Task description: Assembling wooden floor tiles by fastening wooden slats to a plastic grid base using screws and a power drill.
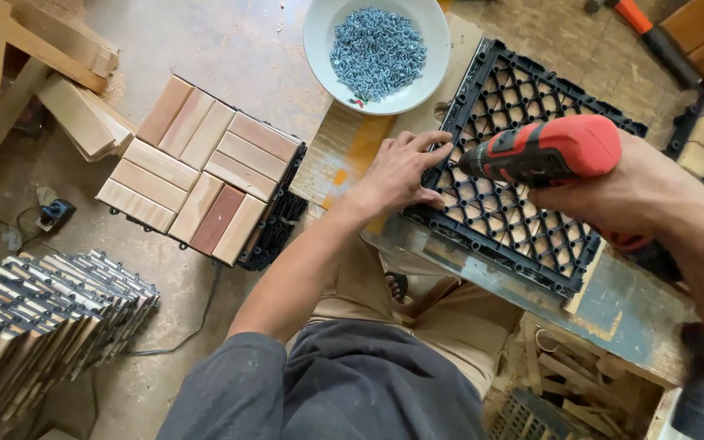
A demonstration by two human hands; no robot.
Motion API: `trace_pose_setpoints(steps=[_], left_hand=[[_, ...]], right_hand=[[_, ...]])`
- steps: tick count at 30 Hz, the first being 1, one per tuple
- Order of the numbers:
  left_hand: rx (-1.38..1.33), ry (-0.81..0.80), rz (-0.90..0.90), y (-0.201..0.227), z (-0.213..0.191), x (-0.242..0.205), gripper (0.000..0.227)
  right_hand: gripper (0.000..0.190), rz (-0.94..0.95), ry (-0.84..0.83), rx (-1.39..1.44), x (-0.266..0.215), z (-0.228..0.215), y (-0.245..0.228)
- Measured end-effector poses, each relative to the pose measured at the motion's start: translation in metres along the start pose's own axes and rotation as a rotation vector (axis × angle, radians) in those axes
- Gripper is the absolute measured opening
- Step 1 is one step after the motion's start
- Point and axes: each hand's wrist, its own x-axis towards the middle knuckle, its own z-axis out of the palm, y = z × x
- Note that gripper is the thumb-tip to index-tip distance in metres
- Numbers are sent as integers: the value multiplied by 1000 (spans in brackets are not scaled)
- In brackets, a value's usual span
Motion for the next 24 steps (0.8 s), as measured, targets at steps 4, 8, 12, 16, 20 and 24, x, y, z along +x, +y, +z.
trace_pose_setpoints(steps=[4,8,12,16,20,24], left_hand=[[-37,-11,-1,0,0,0,100],[-29,2,8,-4,4,-2,100],[-49,-11,18,-3,-1,-1,101],[-208,-104,11,1,-40,-3,86],[-195,469,-147,-41,-57,19,33],[84,344,-641,-86,-60,43,44]], right_hand=[[36,-7,-61,-31,2,-10,-14],[41,37,-102,-115,7,-13,-23],[72,-184,-103,-347,20,-12,-11],[66,-128,-119,-379,-5,-17,-31],[74,-58,-103,-176,-27,-15,-21],[81,24,35,218,-50,-10,3]])
